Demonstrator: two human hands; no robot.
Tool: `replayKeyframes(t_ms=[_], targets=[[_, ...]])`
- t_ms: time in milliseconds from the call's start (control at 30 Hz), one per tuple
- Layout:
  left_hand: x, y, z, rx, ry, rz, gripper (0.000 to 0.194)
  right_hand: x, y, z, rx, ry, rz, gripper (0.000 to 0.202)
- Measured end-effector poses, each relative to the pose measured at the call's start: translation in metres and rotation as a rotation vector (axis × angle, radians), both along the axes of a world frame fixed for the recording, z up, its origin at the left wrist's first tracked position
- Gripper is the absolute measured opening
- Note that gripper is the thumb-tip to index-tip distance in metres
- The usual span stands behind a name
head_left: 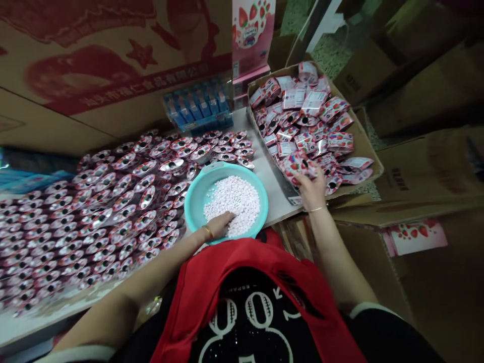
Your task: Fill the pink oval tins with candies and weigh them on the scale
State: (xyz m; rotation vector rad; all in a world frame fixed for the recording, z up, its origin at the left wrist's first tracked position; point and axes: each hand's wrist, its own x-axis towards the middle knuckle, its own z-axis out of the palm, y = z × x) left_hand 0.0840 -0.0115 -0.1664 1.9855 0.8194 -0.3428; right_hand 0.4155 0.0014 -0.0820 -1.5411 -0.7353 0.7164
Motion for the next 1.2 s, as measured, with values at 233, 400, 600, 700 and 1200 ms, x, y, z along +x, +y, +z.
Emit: replayKeyframes(t_ms=[233,400,600,700,1200], targets=[[-0.012,0.012,0.019,-0.141,-0.257,0.179,0.038,-0.070,-0.055,0.004,-0.121,-0.122,0.357,0.035],[-0.028,0.039,0.069,0.024,-0.362,0.152,0.035,-0.076,-0.065,-0.015,-0.131,-0.447,0.488,0.035],[-0.017,0.057,0.132,0.205,-0.184,-0.035,0.033,-0.097,-0.057,-0.020,-0.079,-0.626,0.614,0.047],[0.004,0.056,0.156,0.290,0.091,-0.116,0.033,-0.108,-0.053,-0.021,-0.065,-0.642,0.660,0.048],[0.008,0.060,0.144,0.477,0.359,0.054,0.024,-0.105,-0.055,-0.037,-0.006,-0.479,0.555,0.047]])
